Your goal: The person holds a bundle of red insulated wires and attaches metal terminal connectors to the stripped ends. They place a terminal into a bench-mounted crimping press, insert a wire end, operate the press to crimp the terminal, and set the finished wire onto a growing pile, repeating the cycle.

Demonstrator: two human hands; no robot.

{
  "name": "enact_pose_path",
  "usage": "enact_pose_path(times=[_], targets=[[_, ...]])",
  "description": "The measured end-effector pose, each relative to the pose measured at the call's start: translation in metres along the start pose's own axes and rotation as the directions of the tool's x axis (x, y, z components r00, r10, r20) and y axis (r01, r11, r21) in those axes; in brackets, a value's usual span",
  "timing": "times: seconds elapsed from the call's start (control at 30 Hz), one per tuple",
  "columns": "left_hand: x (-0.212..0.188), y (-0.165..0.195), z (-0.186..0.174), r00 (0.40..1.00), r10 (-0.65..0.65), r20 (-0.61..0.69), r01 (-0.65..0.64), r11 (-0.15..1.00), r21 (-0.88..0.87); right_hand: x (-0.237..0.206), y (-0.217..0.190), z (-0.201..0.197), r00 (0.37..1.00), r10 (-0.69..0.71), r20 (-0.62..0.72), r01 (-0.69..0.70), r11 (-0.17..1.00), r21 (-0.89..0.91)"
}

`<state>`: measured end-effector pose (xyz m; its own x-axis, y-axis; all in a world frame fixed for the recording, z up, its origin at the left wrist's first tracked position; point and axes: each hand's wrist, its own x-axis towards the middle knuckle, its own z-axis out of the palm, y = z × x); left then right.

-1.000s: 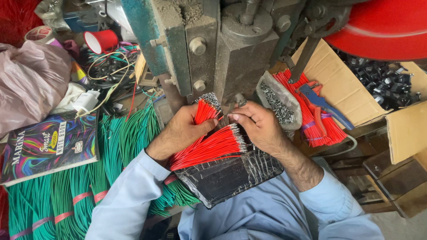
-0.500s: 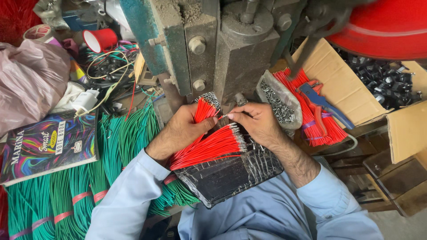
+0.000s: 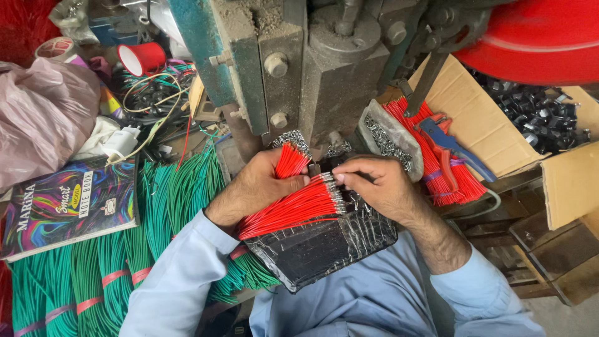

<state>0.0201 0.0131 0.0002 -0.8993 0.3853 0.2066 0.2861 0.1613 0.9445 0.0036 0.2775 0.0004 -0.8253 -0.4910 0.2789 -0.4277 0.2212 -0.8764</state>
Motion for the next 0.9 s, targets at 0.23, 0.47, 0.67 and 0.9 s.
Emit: enact_pose_path(times=[0.23,0.47,0.67,0.9], targets=[[0.000,0.002,-0.001,0.993,-0.111,-0.027,0.109,0.990,-0.087,-0.011,-0.006,-0.008,0.981,-0.151,0.122,0.194,0.771,-0.607],[-0.001,0.004,-0.001,0.994,-0.110,-0.004,0.109,0.985,-0.131,-0.012,0.008,-0.018,0.998,-0.063,-0.010,0.054,0.919,-0.391],[0.000,0.002,-0.004,0.996,-0.092,-0.005,0.090,0.987,-0.130,0.002,0.031,-0.009,0.993,0.093,-0.065,-0.089,0.994,0.062],[-0.002,0.002,-0.003,0.992,-0.119,-0.051,0.118,0.993,-0.023,0.021,0.036,0.014,0.992,0.040,-0.117,0.003,0.939,0.343]])
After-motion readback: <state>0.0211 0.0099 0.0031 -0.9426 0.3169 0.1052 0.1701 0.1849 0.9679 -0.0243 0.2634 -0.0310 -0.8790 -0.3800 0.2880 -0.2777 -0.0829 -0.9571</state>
